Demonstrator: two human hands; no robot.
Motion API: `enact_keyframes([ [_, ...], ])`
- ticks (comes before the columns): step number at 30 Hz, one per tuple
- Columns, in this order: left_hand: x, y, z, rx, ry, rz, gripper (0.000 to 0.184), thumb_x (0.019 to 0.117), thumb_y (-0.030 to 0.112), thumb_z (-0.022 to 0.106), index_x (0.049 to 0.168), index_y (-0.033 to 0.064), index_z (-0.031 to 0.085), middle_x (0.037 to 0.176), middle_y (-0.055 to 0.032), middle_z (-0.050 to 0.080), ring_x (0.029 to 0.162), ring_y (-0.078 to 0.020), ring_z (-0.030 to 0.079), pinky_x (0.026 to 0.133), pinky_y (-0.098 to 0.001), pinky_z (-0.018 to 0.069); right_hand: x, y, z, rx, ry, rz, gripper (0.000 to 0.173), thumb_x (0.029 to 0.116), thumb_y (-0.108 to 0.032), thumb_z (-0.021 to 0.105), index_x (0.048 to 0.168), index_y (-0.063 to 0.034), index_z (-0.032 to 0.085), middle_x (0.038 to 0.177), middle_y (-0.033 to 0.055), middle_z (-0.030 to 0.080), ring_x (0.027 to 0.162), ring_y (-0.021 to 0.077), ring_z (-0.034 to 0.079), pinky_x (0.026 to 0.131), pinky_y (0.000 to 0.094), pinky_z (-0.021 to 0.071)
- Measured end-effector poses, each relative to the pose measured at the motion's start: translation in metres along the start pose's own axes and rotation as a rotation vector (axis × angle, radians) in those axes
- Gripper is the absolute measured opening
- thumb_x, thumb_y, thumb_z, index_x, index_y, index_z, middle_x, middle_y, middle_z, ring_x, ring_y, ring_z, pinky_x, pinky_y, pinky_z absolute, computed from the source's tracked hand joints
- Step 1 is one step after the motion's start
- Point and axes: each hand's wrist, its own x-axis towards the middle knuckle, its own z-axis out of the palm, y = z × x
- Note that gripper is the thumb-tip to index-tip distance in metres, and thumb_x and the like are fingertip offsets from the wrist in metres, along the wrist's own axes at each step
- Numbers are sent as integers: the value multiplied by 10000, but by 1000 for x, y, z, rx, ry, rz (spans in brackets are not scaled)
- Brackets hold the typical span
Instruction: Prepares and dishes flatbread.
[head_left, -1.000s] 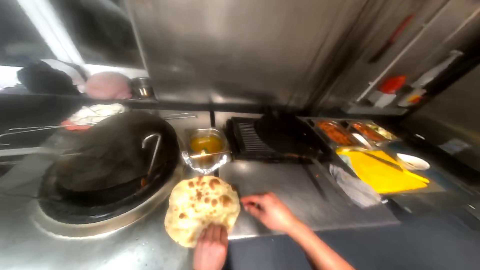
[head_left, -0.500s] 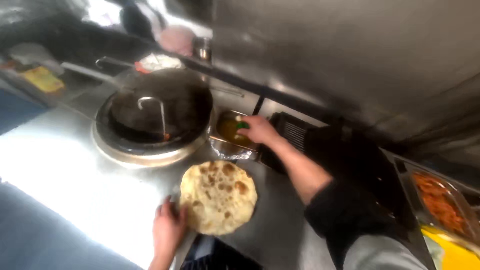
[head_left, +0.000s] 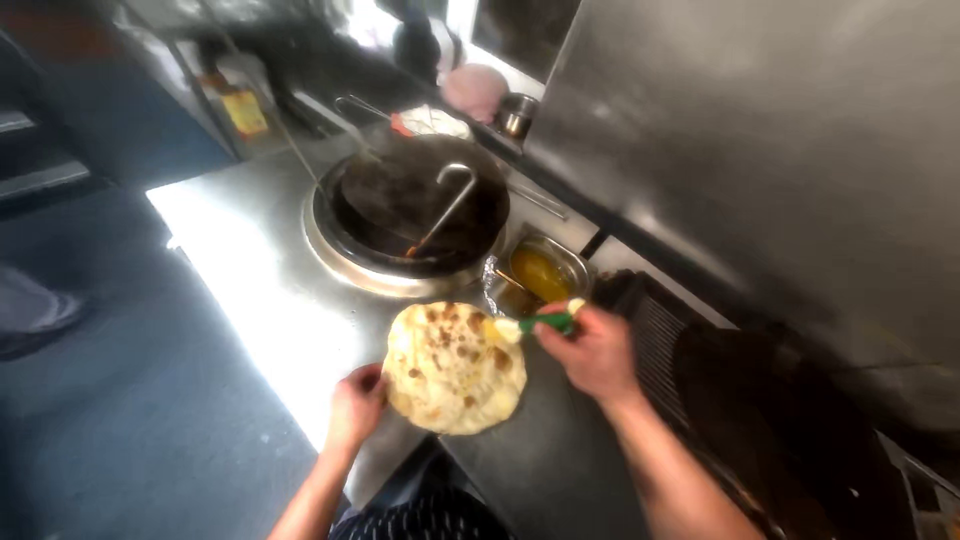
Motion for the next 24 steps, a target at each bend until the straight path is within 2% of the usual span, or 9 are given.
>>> enact_keyframes([
  [6, 1, 1, -7, 74, -65, -30, 271, 926, 173, 693, 1180, 82, 724, 1025, -89, 746, 876, -211, 738, 837, -464, 622, 18, 18, 103, 181, -567, 258, 142, 854, -137, 795, 987, -93, 769, 888, 11, 752, 757, 106, 704, 721, 350, 618],
  [8, 1, 1, -7, 89, -77, -18, 265, 931, 178, 690, 1179, 89, 726, 1017, -79, 749, 869, -199, 738, 833, -453, 623, 28, 27, 134, 142, -474, 325, 159, 892, -156, 782, 1042, -104, 770, 950, 33, 763, 820, 134, 723, 785, 399, 619],
  [10, 1, 4, -9, 91, -80, -26, 265, 931, 181, 686, 1179, 96, 724, 1013, -68, 749, 857, -190, 738, 824, -445, 626, 34, 42, 152, 140, -261, 245, 163, 886, -138, 772, 1041, -88, 764, 946, 43, 762, 826, 128, 728, 778, 370, 627],
  [12, -2, 5, -10, 78, -84, -44, 261, 931, 178, 687, 1177, 97, 724, 1012, -68, 748, 849, -188, 738, 818, -439, 629, 26, 46, 152, 82, -194, 61, 161, 868, -124, 768, 1022, -77, 758, 942, 41, 756, 809, 118, 728, 746, 337, 639],
  [14, -1, 5, -12, 73, -92, -47, 255, 927, 170, 692, 1168, 94, 727, 1015, -72, 749, 858, -191, 741, 825, -442, 631, 6, 33, 131, 60, -392, -28, 171, 860, -139, 780, 1019, -80, 757, 949, 39, 747, 831, 121, 720, 771, 350, 633],
  [17, 0, 6, -14, 81, -119, -50, 262, 923, 184, 696, 1167, 95, 729, 1028, -75, 749, 887, -202, 739, 855, -464, 619, -29, 24, 84, 70, -763, 86, 224, 883, -229, 765, 1055, -86, 774, 987, 44, 763, 929, 112, 715, 876, 350, 590],
  [19, 1, 5, -16, 77, -144, -52, 276, 920, 197, 701, 1176, 98, 725, 1027, -77, 748, 884, -210, 740, 855, -474, 619, -46, 30, 52, 53, -699, 243, 206, 866, -199, 760, 1026, -69, 764, 965, 33, 757, 898, 85, 709, 848, 311, 597],
  [22, -5, 2, -20, 19, -178, -75, 320, 909, 184, 719, 1213, 88, 699, 1025, -84, 746, 846, -205, 746, 811, -451, 639, -48, 34, 5, -47, -314, 308, 181, 829, -185, 765, 986, -96, 768, 872, -28, 759, 755, 41, 708, 684, 259, 617],
  [24, -19, -3, -25, -18, -143, -124, 327, 916, 171, 713, 1232, 91, 692, 1027, -88, 745, 833, -207, 747, 794, -449, 646, -34, 22, -26, 0, -72, 282, 188, 831, -138, 763, 1001, -59, 747, 858, -5, 766, 719, 91, 727, 637, 284, 634],
])
